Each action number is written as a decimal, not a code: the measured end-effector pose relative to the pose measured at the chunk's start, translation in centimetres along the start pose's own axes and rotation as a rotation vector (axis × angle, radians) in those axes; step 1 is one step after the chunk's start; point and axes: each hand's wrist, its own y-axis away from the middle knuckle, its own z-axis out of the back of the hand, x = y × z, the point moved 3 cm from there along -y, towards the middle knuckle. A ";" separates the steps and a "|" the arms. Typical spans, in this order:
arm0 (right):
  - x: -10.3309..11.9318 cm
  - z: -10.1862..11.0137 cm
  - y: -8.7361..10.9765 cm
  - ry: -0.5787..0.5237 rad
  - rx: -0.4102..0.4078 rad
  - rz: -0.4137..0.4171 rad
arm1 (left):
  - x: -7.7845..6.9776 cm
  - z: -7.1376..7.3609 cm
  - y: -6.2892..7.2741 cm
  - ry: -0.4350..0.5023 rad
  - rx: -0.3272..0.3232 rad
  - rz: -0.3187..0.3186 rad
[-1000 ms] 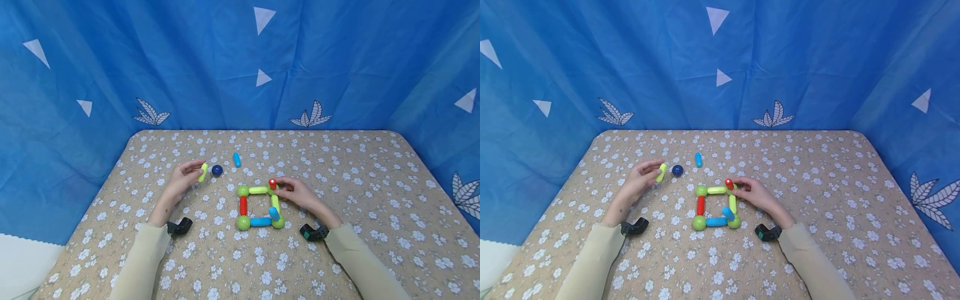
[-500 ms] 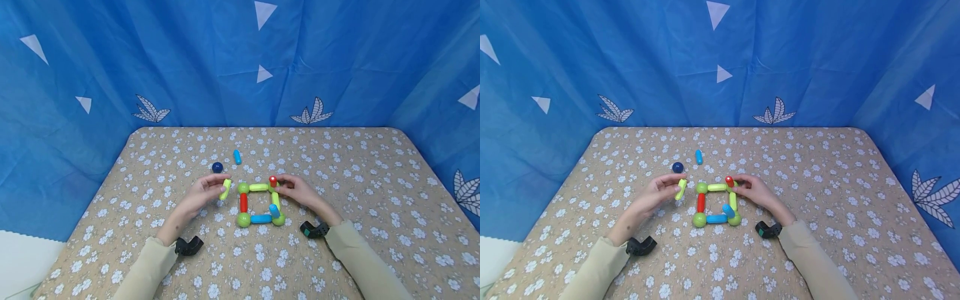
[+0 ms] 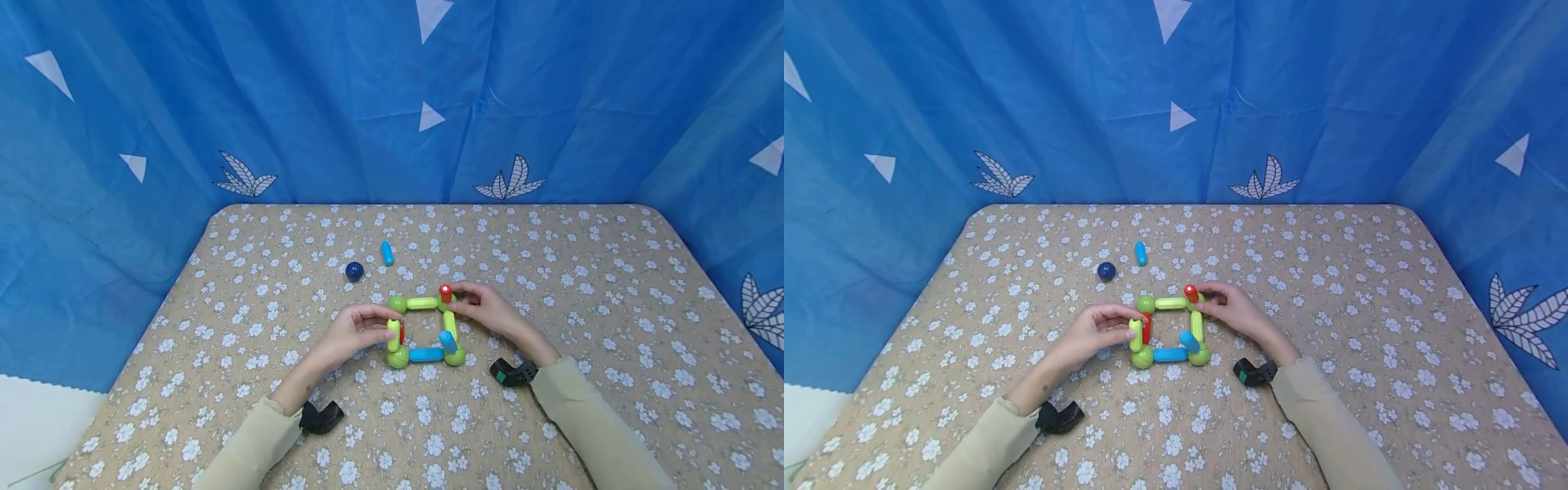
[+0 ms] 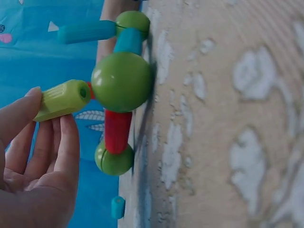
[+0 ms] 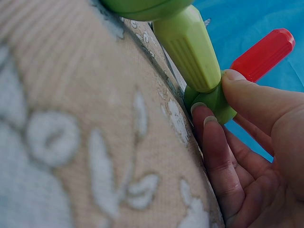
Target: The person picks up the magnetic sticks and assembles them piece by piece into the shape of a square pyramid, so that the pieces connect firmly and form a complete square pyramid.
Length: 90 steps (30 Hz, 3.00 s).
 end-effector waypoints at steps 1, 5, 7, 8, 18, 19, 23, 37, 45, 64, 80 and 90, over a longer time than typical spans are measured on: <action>0.3 0.0 0.1 0.003 0.000 -0.004 | 0.1 0.0 0.0 -0.006 0.002 -0.004; 1.1 0.1 0.3 -0.005 0.005 -0.007 | 0.2 -0.2 -0.1 -0.028 0.006 -0.025; 2.0 0.2 0.6 -0.003 0.009 -0.003 | 0.2 -0.2 -0.1 -0.022 0.009 -0.038; 2.2 0.3 0.7 -0.006 0.009 0.002 | 0.2 -0.2 -0.1 -0.020 0.009 -0.043; 4.0 0.4 1.4 -0.027 0.013 0.004 | 0.7 -0.6 0.0 -0.061 0.128 -0.078; 4.0 0.4 1.4 -0.030 0.014 0.007 | 0.8 -0.6 0.0 -0.069 0.141 -0.081; 3.9 0.4 1.3 -0.043 0.019 0.011 | 0.8 -0.7 0.0 -0.084 0.166 -0.098; 0.6 0.1 0.2 -0.051 0.015 -0.013 | -0.6 -1.2 0.3 -0.143 0.160 -0.108; 0.1 0.4 0.5 -0.050 0.005 -0.002 | 0.4 -0.4 0.1 -0.087 0.180 -0.103; 1.6 -0.5 7.7 -0.018 0.039 0.117 | -0.5 2.7 -2.8 -0.151 0.035 -0.069; 1.0 -2.2 7.7 0.103 0.063 0.186 | -1.9 1.2 -3.7 -0.401 0.134 -0.053; 0.9 -1.6 7.8 0.106 0.092 0.247 | -1.7 1.3 -3.0 -0.371 0.154 -0.039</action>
